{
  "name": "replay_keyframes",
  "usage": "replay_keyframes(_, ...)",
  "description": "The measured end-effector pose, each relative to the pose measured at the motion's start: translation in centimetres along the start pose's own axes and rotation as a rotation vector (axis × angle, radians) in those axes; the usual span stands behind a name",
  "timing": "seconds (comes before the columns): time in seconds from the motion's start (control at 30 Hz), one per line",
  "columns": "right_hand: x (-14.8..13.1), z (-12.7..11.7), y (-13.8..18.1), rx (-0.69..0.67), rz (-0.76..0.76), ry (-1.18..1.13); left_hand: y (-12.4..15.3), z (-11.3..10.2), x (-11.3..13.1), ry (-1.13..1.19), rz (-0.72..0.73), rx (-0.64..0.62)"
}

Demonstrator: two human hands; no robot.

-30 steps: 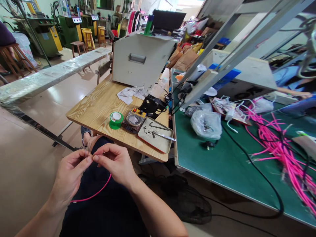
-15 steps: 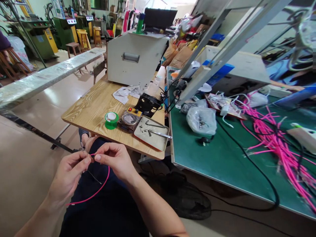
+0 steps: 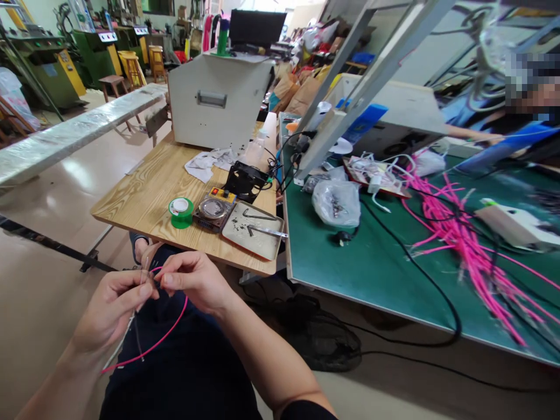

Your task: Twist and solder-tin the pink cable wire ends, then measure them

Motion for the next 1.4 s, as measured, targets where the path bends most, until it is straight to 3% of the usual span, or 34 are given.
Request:
replay_keyframes(0.13, -0.3, -0.4, 0.5, 0.027, -0.002, -0.038, -0.1, 0.0, -0.4, -0.128, 0.006, 0.012)
replay_keyframes(0.3, -2.8, -3.1, 1.6, 0.313, -0.224, 0.135, -0.5, 0.5, 1.2, -0.35, 0.207, 0.183)
replay_keyframes(0.5, -4.1, -5.7, 2.1, 0.418, -0.269, 0.296, -1.8, 1.3, 0.4, -0.317, 0.244, 0.318)
replay_keyframes(0.57, -5.6, -6.7, 2.8, 0.494, -0.355, 0.426, -2.4, 1.6, -0.4, -0.296, 0.231, 0.306)
replay_keyframes(0.67, -9.0, -7.6, 4.8, 0.621, -0.601, 0.687, -3.2, 1.9, -1.4, -0.278, 0.216, 0.288)
replay_keyframes(0.73, -10.4, -7.5, 5.7, 0.616, -0.721, 0.822, -3.6, 1.9, -1.6, -0.275, 0.219, 0.302)
replay_keyframes(0.83, -10.2, -7.9, 5.0, 0.521, -0.621, 0.848, -4.1, 2.3, -1.6, -0.293, 0.221, 0.305)
replay_keyframes(0.93, -8.0, -8.8, 3.3, 0.399, -0.331, 0.657, -4.6, 3.1, -1.1, -0.317, 0.238, 0.285)
replay_keyframes(1.03, -6.2, -9.4, 2.5, 0.347, -0.179, 0.435, -5.0, 4.0, -0.5, -0.347, 0.26, 0.248)
replay_keyframes(1.23, -6.2, -10.1, 2.5, 0.373, -0.221, 0.378, -5.3, 5.5, -0.2, -0.411, 0.28, 0.153)
replay_keyframes(1.4, -6.3, -10.4, 2.3, 0.403, -0.247, 0.362, -5.4, 5.7, -0.3, -0.407, 0.322, 0.159)
Point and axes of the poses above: each hand's wrist, its own y-axis away from the middle knuckle, its own z-axis out of the palm, x = y × z, the point moved 8 cm from there along -y, towards the middle knuckle, and after that the axes turned 6 degrees about y, right-handed, at the moved point
